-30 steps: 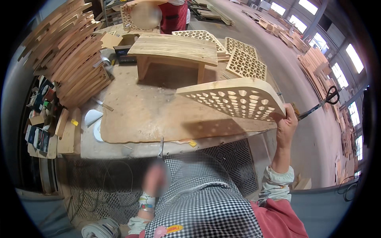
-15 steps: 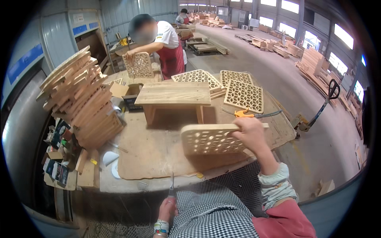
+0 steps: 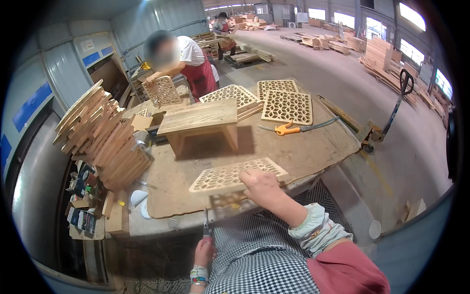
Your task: The person cleans edges of a decorative wooden panel with a tool and then fits it into a wooden frame at a workshop table.
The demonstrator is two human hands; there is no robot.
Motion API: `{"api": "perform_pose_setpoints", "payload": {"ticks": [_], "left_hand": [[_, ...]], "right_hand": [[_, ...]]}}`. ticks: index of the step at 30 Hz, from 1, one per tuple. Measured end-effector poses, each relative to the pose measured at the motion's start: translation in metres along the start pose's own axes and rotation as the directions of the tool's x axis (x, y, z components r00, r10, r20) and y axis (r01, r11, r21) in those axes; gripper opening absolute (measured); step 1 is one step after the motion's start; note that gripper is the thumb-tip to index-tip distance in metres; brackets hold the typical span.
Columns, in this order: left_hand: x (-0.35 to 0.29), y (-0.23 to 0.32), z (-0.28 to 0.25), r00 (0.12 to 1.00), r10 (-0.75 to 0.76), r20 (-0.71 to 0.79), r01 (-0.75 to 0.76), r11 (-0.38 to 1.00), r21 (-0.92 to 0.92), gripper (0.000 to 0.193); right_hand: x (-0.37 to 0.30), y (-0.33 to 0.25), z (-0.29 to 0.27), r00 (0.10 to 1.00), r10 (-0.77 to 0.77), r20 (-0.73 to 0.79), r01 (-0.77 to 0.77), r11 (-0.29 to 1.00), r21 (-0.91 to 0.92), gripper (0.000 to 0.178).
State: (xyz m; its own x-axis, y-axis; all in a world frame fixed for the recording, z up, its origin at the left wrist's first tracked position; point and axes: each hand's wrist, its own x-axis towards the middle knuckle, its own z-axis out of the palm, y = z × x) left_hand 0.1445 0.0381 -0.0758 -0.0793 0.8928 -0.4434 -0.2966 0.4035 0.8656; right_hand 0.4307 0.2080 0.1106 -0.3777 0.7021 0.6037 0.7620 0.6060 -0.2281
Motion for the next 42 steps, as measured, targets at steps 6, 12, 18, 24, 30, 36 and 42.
{"api": "perform_pose_setpoints", "payload": {"ticks": [6, 12, 18, 24, 30, 36, 42], "left_hand": [[-0.011, 0.003, 0.011, 0.999, 0.017, -0.036, -0.014, 0.995, 0.1, 0.02], [-0.007, -0.016, 0.002, 0.996, 0.08, -0.041, -0.073, 0.984, 0.163, 0.03], [-0.012, -0.022, -0.003, 0.993, 0.099, -0.058, -0.089, 0.983, 0.16, 0.029], [-0.016, -0.024, -0.006, 0.99, 0.109, -0.088, -0.1, 0.99, 0.098, 0.025], [-0.031, -0.024, -0.008, 0.983, 0.13, -0.127, -0.114, 0.985, 0.126, 0.028], [-0.042, -0.023, -0.009, 0.978, 0.143, -0.15, -0.124, 0.984, 0.129, 0.028], [0.002, -0.049, -0.097, 0.891, 0.404, -0.205, -0.258, 0.825, 0.503, 0.029]], "right_hand": [[-0.038, 0.024, 0.04, 0.998, 0.065, 0.001, -0.065, 0.997, 0.04, 0.04], [-0.043, 0.036, 0.088, 0.998, 0.061, -0.015, -0.062, 0.997, -0.051, 0.045], [-0.076, 0.024, 0.11, 0.97, 0.131, 0.205, -0.137, 0.99, 0.018, 0.061], [-0.103, 0.031, 0.091, 0.989, 0.116, 0.091, -0.128, 0.981, 0.143, 0.059], [-0.14, 0.066, 0.065, 0.81, 0.574, 0.115, -0.578, 0.816, 0.0, 0.077], [-0.151, 0.067, 0.072, 0.731, 0.653, 0.201, -0.683, 0.696, 0.223, 0.077], [-0.129, 0.02, 0.066, 0.776, 0.437, 0.455, -0.625, 0.628, 0.464, 0.061]]}}
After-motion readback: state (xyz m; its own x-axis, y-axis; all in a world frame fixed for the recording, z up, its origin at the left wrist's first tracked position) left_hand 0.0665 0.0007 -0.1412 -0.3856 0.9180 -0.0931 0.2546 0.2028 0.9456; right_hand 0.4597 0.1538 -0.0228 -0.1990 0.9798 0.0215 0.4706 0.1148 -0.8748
